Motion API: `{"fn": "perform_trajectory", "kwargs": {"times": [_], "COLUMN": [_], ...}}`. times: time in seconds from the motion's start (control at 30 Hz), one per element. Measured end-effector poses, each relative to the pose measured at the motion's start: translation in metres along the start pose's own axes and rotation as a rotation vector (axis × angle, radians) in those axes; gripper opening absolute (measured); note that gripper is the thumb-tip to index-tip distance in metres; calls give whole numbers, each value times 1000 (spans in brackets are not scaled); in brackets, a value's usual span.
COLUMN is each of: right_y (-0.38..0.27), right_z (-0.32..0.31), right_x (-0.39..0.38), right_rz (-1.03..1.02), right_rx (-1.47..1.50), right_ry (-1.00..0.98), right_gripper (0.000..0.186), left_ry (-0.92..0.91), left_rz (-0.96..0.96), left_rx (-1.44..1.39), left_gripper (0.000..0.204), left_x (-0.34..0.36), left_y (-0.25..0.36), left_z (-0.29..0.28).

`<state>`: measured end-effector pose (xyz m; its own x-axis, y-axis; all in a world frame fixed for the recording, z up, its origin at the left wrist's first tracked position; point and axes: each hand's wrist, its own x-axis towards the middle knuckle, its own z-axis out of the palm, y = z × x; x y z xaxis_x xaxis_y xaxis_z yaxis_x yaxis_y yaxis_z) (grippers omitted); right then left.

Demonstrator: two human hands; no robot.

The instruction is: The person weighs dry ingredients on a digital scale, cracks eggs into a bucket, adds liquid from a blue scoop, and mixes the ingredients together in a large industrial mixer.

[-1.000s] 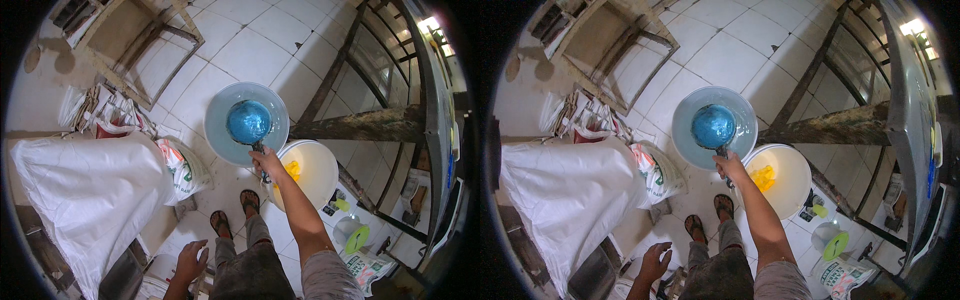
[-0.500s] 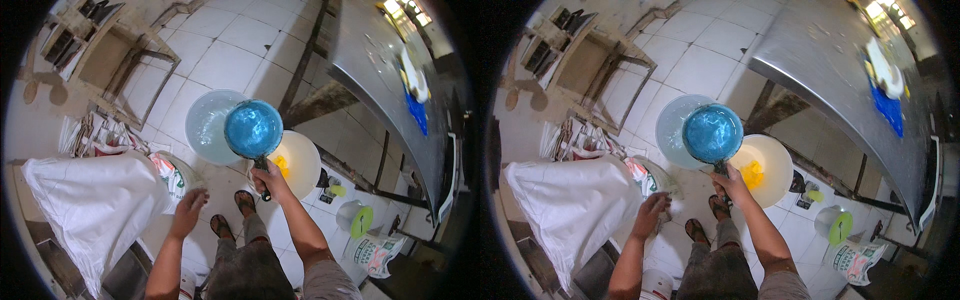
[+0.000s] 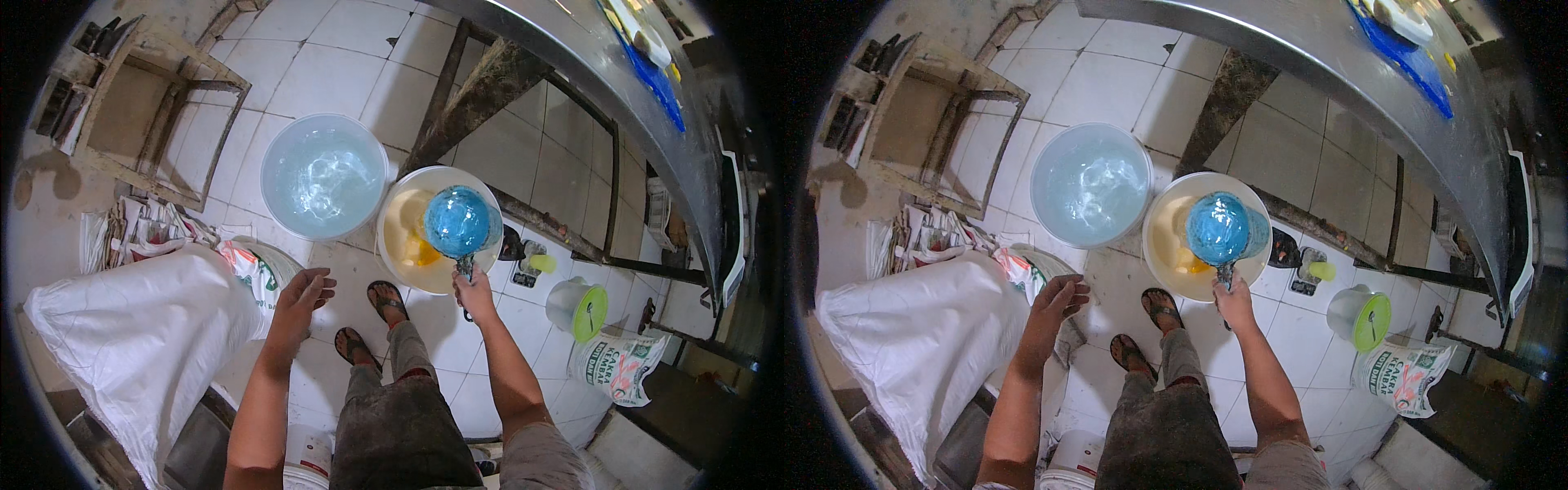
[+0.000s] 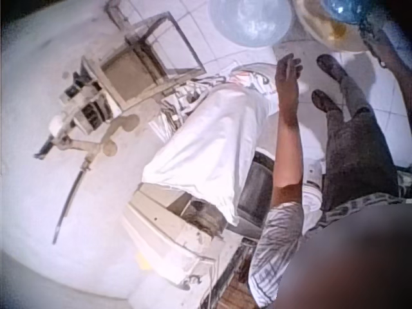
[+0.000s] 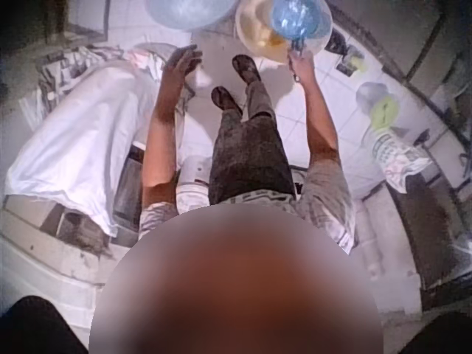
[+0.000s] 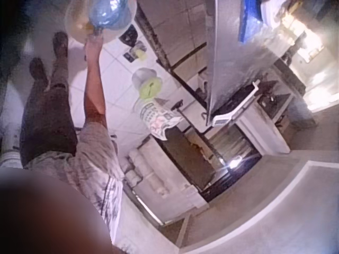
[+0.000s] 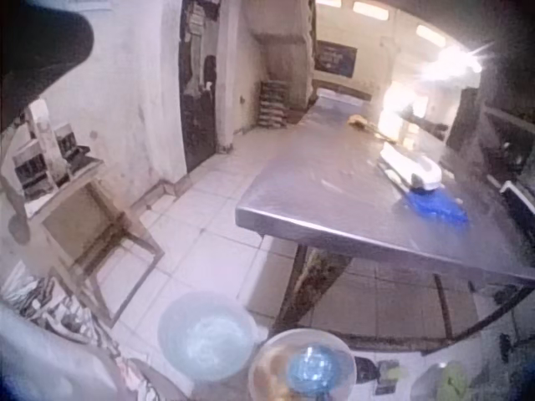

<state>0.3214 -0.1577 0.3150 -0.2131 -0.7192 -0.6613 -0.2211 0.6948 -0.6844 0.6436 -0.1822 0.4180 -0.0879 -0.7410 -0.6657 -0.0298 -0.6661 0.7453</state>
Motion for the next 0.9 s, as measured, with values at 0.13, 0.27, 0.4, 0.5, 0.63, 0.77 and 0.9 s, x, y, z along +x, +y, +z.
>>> {"fn": "perform_trajectory", "kwargs": {"times": [0.13,0.27,0.4,0.5,0.63,0.77,0.9], "right_y": [54,50,44,24,35,35,45], "right_z": [3,12,11,19,26,43,55], "right_x": [25,17,4,-12,-10,-2,15], "right_rz": [-401,-85,-58,-53,-156,-180,-406], "right_rx": [-522,-736,-837,-834,-836,-778,-651], "right_ry": [323,279,314,357,447,498,733], "right_gripper": [32,39,38,31,25,24,22], "left_ry": [44,-27,108,216,198,192,164], "left_rz": [-52,-72,-72,-23,-62,-79,-54], "left_rx": [-72,-436,-588,-585,-557,-560,-597], "left_gripper": [34,24,23,20,22,23,24], "left_x": [-10,-15,-24,-30,-26,-25,-26], "left_y": [-6,-60,-55,-45,-27,-16,-15], "left_z": [4,-31,-17,-6,-4,-14,-24]}}
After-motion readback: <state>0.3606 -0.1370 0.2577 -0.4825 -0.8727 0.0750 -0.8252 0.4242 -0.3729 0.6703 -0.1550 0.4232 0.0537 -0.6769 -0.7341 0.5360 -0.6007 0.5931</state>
